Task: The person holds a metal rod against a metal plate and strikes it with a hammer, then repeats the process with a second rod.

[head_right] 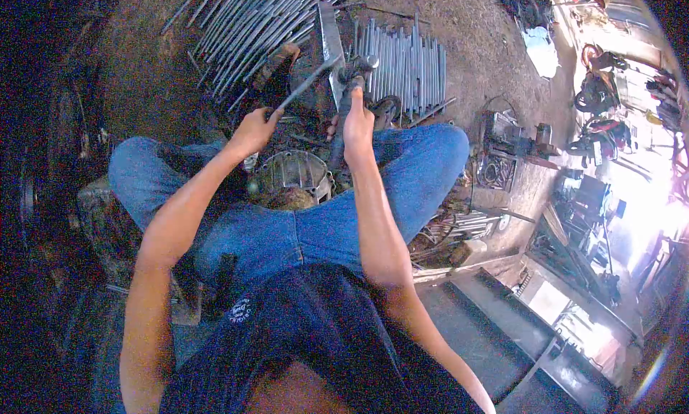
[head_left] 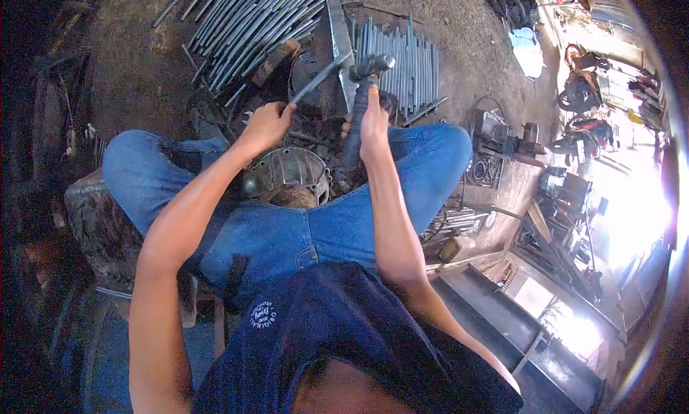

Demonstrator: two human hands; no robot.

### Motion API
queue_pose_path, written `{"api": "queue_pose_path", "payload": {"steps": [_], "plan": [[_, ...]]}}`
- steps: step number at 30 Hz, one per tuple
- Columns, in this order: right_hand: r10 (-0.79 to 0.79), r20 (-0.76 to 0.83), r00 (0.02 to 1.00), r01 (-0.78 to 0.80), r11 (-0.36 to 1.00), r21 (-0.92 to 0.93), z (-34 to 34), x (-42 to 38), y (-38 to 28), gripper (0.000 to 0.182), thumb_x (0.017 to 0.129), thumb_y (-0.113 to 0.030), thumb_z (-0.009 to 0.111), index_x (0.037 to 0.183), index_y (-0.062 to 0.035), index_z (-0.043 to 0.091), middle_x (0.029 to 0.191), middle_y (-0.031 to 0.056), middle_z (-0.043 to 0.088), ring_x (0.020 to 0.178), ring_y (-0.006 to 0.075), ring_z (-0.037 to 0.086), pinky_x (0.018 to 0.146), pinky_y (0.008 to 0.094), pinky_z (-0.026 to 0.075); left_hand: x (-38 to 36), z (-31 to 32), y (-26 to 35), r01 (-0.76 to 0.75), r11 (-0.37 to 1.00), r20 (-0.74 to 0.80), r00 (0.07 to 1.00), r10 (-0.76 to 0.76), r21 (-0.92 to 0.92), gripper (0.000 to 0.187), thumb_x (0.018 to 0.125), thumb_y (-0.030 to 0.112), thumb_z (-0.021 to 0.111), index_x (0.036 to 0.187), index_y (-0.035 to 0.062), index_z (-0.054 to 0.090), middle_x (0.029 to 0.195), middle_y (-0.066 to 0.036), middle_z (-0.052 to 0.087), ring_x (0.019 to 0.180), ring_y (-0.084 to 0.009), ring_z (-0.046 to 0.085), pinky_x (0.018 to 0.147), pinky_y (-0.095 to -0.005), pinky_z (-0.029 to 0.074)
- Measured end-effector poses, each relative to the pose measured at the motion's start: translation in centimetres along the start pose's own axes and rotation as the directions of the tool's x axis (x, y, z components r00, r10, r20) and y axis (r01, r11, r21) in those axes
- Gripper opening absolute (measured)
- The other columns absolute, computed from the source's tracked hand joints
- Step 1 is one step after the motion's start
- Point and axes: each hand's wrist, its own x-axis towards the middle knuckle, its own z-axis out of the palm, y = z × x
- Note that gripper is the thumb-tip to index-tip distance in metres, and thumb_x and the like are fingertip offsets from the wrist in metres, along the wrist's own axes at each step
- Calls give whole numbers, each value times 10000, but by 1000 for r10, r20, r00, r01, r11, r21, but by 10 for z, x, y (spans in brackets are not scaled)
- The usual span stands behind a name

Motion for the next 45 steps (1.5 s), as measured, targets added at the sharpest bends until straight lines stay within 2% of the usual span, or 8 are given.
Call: {"api": "queue_pose_path", "payload": {"steps": [9,13,16,32,40,42,44,45], "plan": [[-748,-190,636,769,633,85,-28,-76,-178,595,946,-606,226,840,-57,432,634,55,485,496,159,476,466,300,433,1,8,-4,-38,993,37,999,34,113,448,948,366,475,879,-59,600,818,-301,611,815,-477,589,732,-520,463],[-748,-203,632,775,610,166,-23,4,-92,606,936,-613,256,815,-52,450,614,64,484,488,178,483,462,328,440,0,8,-1,-35,989,22,999,32,141,436,951,350,476,866,-62,593,789,-310,603,783,-482,587,705,-536,455],[-12,18,1000,11,999,46,5,47,-2,626,940,-604,288,707,-59,489,541,53,468,470,190,497,453,348,441,1,16,-9,-72,988,-53,995,79,135,437,952,351,476,852,-58,593,775,-313,600,763,-473,594,679,-539,453],[-9,131,991,4,999,37,-12,-15,-31,587,946,-558,380,746,-31,545,562,68,526,450,176,519,419,331,448,-9,-3,1,-10,998,80,997,15,-64,424,937,342,478,880,-56,610,772,-279,607,803,-454,600,718,-484,441],[-781,-114,614,786,593,171,-16,-67,-160,568,959,-564,248,860,-42,451,608,81,494,491,174,493,473,321,437,0,-5,0,102,991,161,980,-114,82,518,950,408,458,1095,-72,586,1041,-292,609,1016,-433,572,893,-448,435],[-689,-162,706,704,659,266,-6,-9,-102,558,937,-549,368,735,-57,536,605,94,564,491,186,561,424,324,441,0,-1,-4,34,995,110,993,-44,92,504,949,403,464,1074,-68,594,1010,-292,613,988,-434,580,869,-451,442],[-358,-144,923,213,785,-581,3,49,-19,586,924,-579,373,719,-64,563,580,91,555,477,186,546,432,333,443,-8,1,-10,-19,994,68,998,11,110,490,949,397,470,1053,-63,601,978,-291,618,960,-434,589,845,-455,450],[-194,-69,979,171,952,-252,-1,39,-12,595,927,-591,358,740,-53,531,587,86,534,481,185,522,446,336,446,-10,2,-10,16,995,89,996,-25,98,481,946,394,478,1043,-60,605,938,-288,622,923,-429,602,814,-450,459]]}}
